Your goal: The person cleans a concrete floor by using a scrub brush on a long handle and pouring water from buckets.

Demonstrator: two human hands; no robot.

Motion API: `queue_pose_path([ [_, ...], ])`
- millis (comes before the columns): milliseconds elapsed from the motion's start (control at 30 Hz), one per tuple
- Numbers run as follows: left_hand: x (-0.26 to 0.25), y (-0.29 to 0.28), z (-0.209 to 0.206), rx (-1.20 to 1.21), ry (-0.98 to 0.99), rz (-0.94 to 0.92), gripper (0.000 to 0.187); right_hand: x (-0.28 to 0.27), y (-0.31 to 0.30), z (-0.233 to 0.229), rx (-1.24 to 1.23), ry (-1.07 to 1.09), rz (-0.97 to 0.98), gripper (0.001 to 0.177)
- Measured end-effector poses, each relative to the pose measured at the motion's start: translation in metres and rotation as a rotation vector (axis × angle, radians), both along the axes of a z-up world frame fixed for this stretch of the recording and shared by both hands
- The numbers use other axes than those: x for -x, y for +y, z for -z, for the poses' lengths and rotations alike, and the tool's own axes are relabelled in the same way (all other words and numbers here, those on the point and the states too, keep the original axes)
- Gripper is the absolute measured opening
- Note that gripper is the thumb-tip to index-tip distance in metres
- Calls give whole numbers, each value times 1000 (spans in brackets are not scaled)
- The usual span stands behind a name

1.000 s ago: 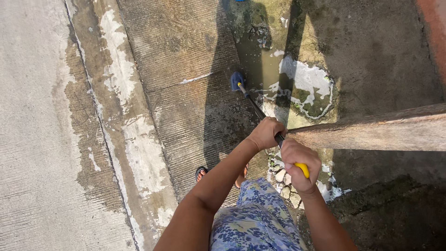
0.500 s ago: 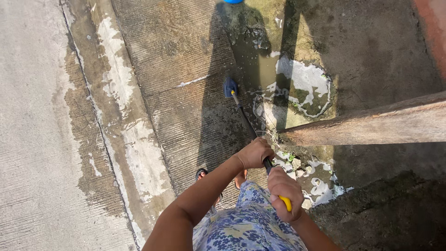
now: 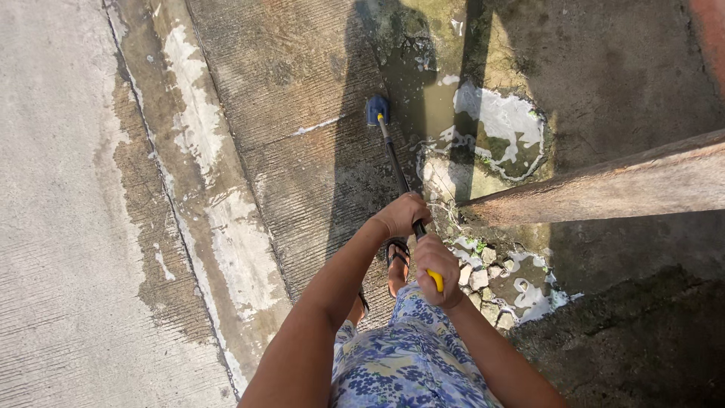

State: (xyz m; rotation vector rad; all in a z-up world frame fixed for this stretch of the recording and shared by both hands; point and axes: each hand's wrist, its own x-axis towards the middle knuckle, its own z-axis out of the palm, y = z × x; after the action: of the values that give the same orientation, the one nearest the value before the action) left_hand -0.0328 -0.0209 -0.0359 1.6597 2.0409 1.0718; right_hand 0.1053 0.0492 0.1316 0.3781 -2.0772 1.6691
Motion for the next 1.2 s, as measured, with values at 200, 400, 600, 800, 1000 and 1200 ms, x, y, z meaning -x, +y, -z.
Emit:
queue_pose_path([
  [200, 30, 5, -5, -46, -69, -184, 8, 15, 16, -6, 11, -115, -5, 6],
  [400, -5, -33, -21, 109, -50, -180, 14, 14, -16, 5, -86, 22, -61, 8],
  [600, -6, -40, -71, -223, -44, -346, 40, 15, -12, -13, 57, -108, 10, 9],
  [800, -40, -37, -47, -206, -150, -38, 15, 5, -20, 4, 14, -9, -4, 8],
  [1000, -11, -26, -64, -80, -124, -10, 21, -6, -5, -1, 1, -91, -9, 7],
  [1200, -25, -38, -19, 48, -84, 143, 13, -11, -18, 27, -45, -45, -33, 7],
])
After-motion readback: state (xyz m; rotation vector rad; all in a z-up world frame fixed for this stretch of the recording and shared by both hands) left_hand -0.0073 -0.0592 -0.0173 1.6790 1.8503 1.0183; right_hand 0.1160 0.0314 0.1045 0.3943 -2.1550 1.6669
